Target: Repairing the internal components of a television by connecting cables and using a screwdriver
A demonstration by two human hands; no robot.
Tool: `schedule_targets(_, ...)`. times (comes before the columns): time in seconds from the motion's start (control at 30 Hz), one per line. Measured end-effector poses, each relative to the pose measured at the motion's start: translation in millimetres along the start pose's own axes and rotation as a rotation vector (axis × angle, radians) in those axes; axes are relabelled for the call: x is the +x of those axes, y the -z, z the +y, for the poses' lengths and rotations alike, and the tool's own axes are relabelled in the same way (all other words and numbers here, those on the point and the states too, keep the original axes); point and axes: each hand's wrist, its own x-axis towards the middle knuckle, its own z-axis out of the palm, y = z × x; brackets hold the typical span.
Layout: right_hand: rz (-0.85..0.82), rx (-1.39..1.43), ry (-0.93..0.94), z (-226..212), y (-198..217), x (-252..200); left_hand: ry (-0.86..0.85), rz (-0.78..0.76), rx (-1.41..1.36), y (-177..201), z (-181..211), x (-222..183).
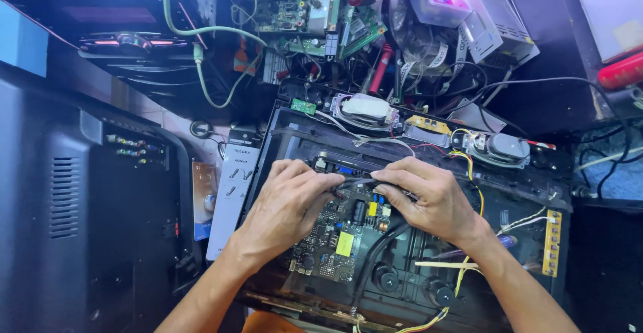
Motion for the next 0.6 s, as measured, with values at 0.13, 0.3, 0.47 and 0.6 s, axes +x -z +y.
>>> schedule_targets(0.13,-0.015,0.016,0.01,4,2,0,-0.012,0.015,0.008,-5,-1,-1)
schedule_targets(0.3,0.001,0.007,0.01,10,0,-2,0.007,0.034,0.066,-11,4,-1)
schedule_targets(0.47,0.035,-0.022,0.007,6,0,-2,0.001,0.035,0.065,-2,11,2)
schedule_targets(0.6,0.056,-0.012,0.026,5,-1,-4,-0.014,0.057,0.093,3,13,0)
